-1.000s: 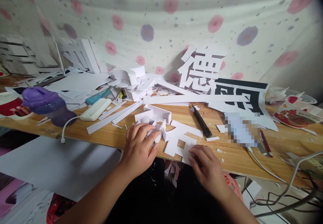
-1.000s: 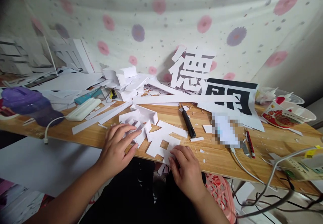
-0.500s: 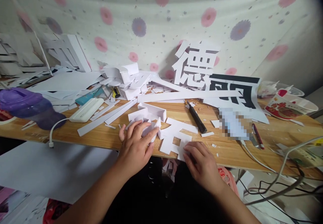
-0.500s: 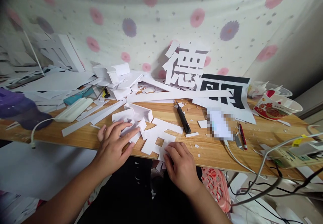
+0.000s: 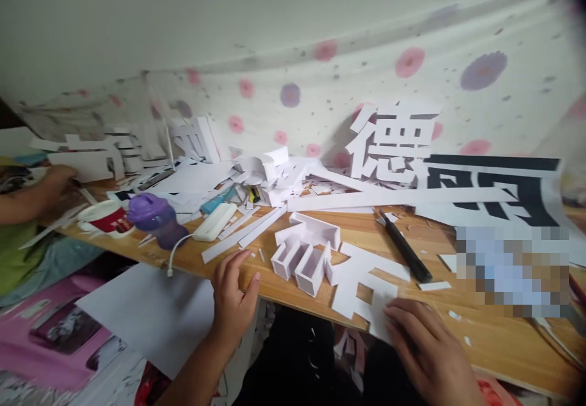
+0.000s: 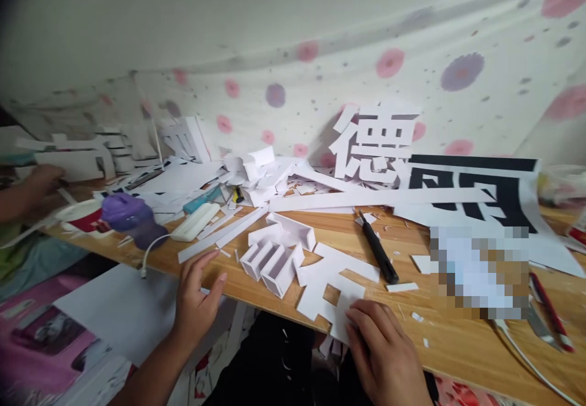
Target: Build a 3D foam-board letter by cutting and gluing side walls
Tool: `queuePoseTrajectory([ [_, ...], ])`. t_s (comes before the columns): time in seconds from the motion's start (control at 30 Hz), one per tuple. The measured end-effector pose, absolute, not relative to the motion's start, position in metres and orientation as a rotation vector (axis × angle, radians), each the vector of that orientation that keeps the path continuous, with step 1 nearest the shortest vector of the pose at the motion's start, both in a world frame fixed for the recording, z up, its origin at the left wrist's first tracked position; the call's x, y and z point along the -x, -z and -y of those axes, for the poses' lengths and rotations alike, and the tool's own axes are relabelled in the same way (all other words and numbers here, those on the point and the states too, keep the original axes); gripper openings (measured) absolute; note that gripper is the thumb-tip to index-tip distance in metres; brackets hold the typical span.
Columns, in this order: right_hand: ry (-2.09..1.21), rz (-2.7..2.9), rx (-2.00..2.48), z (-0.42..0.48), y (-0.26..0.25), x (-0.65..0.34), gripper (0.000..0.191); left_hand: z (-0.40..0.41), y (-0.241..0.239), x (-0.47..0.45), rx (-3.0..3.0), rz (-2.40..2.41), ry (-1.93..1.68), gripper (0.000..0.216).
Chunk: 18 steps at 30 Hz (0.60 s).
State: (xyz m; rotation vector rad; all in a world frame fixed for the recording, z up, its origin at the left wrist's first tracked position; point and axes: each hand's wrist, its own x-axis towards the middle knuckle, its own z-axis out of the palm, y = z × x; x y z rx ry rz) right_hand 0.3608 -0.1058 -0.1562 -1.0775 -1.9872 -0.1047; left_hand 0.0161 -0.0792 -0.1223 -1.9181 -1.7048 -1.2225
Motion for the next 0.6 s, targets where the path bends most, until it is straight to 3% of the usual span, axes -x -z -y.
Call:
queuePoseTrajectory([
  [0.33,0.202,1.993,1.046,0.104,0.15,-0.357,0.014,0.034,0.118,0.066,1.881,1.974,0.778,0.033],
  [0.6,0.077,1.954,1.138,0.107,0.139,-0.347,0.017,-0.01,0.111,0.05,2.121,1.798,0.851,0.026],
])
